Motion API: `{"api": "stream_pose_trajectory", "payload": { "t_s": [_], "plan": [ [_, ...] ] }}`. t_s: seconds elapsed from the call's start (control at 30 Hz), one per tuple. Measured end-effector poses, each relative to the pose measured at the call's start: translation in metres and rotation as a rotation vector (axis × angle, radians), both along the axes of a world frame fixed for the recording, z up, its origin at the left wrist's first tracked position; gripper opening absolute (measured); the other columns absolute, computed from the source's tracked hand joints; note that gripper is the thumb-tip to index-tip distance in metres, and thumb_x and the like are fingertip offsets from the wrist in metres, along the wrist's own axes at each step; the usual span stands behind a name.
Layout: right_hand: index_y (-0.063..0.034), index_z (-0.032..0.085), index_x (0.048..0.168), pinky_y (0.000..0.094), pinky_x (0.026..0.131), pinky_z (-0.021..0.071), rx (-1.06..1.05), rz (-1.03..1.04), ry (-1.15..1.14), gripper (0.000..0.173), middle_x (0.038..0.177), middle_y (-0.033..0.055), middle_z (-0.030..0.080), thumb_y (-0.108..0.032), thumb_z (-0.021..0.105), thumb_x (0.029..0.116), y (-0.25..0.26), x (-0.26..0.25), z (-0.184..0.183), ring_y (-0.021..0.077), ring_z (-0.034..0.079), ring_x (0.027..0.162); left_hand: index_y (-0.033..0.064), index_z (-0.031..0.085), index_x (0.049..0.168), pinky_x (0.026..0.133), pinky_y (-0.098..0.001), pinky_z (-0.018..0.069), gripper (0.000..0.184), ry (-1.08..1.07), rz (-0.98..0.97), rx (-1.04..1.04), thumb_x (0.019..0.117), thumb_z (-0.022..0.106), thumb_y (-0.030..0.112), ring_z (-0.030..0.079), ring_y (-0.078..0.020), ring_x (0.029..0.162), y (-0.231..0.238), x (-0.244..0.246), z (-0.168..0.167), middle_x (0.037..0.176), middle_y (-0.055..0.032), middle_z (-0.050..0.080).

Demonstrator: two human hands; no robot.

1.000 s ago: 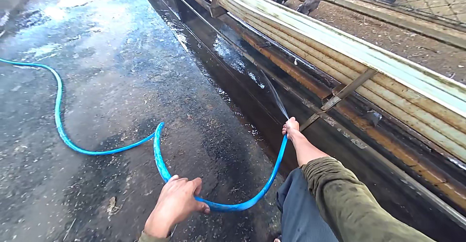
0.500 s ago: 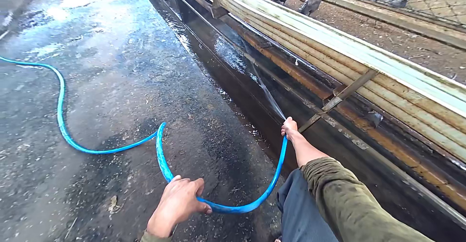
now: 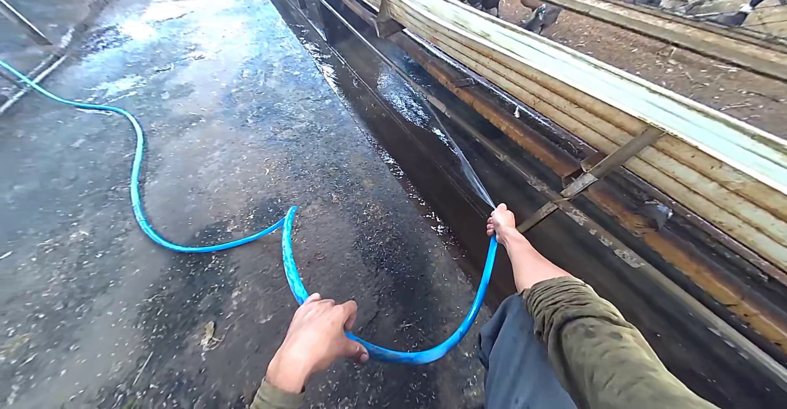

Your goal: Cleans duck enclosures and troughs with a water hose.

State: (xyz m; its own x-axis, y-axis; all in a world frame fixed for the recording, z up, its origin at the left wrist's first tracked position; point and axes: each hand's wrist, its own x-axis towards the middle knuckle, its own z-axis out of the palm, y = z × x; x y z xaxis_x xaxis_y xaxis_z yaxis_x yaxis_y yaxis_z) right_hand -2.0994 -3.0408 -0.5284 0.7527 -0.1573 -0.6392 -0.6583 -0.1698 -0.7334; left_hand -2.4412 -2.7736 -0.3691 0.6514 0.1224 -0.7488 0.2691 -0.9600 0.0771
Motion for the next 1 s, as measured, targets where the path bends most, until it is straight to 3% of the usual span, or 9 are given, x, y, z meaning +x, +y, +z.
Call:
{"api": "stream_pose_trajectory", "payload": {
  "t_s": [0.43, 0.63, 1.0],
  "plan": [
    [-0.0096, 0.045, 0.088, 0.0262, 0.042, 0.0384, -0.045, 0.064, 0.025, 0.051, 0.062, 0.0002, 0.040, -0.043, 0.016, 0.1130, -0.0001, 0.0011, -0.0022, 0.0104, 0.038, 0.043, 0.0123, 0.069, 0.116, 0.112, -0.0513, 0.0335, 0.064, -0.004, 0.000, -0.029, 0.0829, 0.073, 0.068, 0.066, -0.0276, 0.107, -0.0010, 0.0012, 0.0009, 0.104, -0.0104, 0.073],
    [-0.0090, 0.045, 0.088, 0.0276, 0.043, 0.0393, -0.039, 0.037, 0.028, 0.049, 0.063, 0.0004, 0.039, -0.042, 0.018, 0.1128, -0.0027, 0.0005, -0.0019, 0.0108, 0.038, 0.044, 0.0115, 0.069, 0.118, 0.117, -0.0536, 0.0293, 0.065, -0.004, 0.014, -0.041, 0.0840, 0.073, 0.066, 0.066, -0.0294, 0.111, -0.0003, 0.0000, 0.0032, 0.107, -0.0119, 0.073],
    [-0.0081, 0.049, 0.096, 0.0257, 0.041, 0.0375, 0.008, 0.119, 0.007, 0.050, 0.061, -0.0017, 0.037, -0.042, 0.017, 0.1136, 0.0050, 0.0020, -0.0056, 0.0092, 0.036, 0.042, 0.0124, 0.068, 0.117, 0.114, -0.0519, 0.0319, 0.065, 0.017, -0.008, -0.031, 0.0840, 0.071, 0.068, 0.066, -0.0277, 0.108, -0.0010, 0.0017, 0.0001, 0.104, -0.0103, 0.073]
  ]
}}
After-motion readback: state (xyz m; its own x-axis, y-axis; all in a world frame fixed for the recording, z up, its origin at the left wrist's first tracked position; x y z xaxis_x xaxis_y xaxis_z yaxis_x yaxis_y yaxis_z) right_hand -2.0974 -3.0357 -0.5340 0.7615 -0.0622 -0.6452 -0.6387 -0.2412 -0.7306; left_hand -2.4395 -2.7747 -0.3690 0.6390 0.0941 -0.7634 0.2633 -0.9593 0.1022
